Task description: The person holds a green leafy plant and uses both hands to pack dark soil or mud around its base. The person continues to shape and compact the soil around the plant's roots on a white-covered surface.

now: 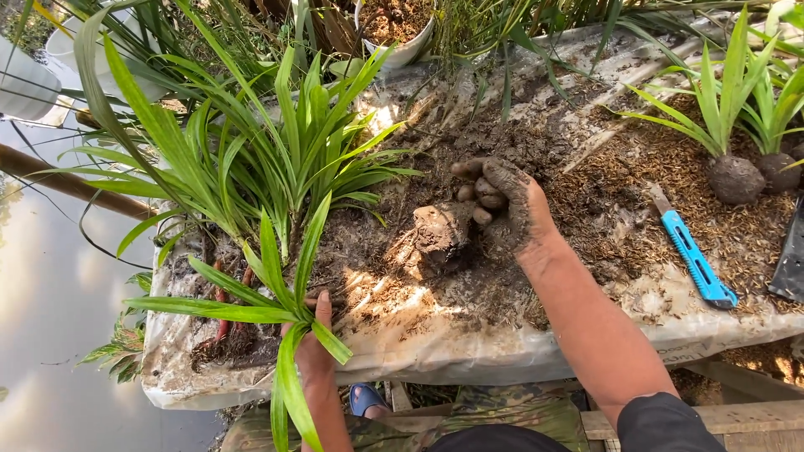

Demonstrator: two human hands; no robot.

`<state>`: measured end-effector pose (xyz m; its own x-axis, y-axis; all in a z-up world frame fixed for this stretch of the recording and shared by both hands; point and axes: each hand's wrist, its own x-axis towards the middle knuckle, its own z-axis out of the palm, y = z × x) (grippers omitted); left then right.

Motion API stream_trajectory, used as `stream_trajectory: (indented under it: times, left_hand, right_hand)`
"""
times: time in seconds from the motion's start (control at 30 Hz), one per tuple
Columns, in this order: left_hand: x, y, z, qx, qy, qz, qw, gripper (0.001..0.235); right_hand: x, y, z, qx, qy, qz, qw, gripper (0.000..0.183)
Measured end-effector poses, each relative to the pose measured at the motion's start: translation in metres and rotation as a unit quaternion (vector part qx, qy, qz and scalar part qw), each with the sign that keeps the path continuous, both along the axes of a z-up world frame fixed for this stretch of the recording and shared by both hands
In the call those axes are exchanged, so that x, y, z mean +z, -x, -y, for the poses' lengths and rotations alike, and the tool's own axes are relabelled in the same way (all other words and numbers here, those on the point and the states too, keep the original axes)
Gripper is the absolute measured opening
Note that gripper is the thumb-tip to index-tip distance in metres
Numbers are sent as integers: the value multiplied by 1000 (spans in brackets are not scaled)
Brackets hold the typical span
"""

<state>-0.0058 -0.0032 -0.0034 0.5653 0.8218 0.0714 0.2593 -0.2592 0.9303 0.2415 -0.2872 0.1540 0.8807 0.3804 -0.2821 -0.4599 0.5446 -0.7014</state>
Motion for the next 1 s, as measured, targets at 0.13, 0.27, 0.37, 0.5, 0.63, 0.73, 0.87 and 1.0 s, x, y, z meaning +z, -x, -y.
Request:
stream_trajectory:
  times: [0.13, 0.27, 0.37, 0.5, 0.63, 0.73, 0.87, 1.0]
  left_hand:
    - [4, -1, 0, -13, -20, 0, 1000, 26]
    - [-1, -2, -3, -32, 5, 47, 998, 25]
    - [3, -3, -1, -37, 10, 49, 998, 25]
    - [-9, -3, -4, -12, 19, 51, 998, 26]
    - [-1, 0, -3, -24, -49, 13, 998, 27]
    - [1, -2, -2, -22, -19, 14, 999, 29]
    - [7, 0, 2, 10, -3, -17, 1000, 31]
    - [6, -2, 0, -3, 7, 5, 1000, 27]
  right_hand:
    - [-11, -3, 4, 14, 12, 2, 1000, 39]
    - [-43, -9, 13, 5, -14, 12, 1000, 40]
    - [-59, -11, 19, -37, 106, -29, 993, 27]
    - [-41, -1, 15, -27, 182, 6, 983, 31]
    - [-37, -4, 8, 33, -6, 140, 990, 40]
    - [-12, 5, 5, 98, 1, 118, 988, 46]
    - [-21, 4, 6, 57, 16, 64, 996, 39]
    - [-30, -9, 13, 71, -37, 25, 996, 23]
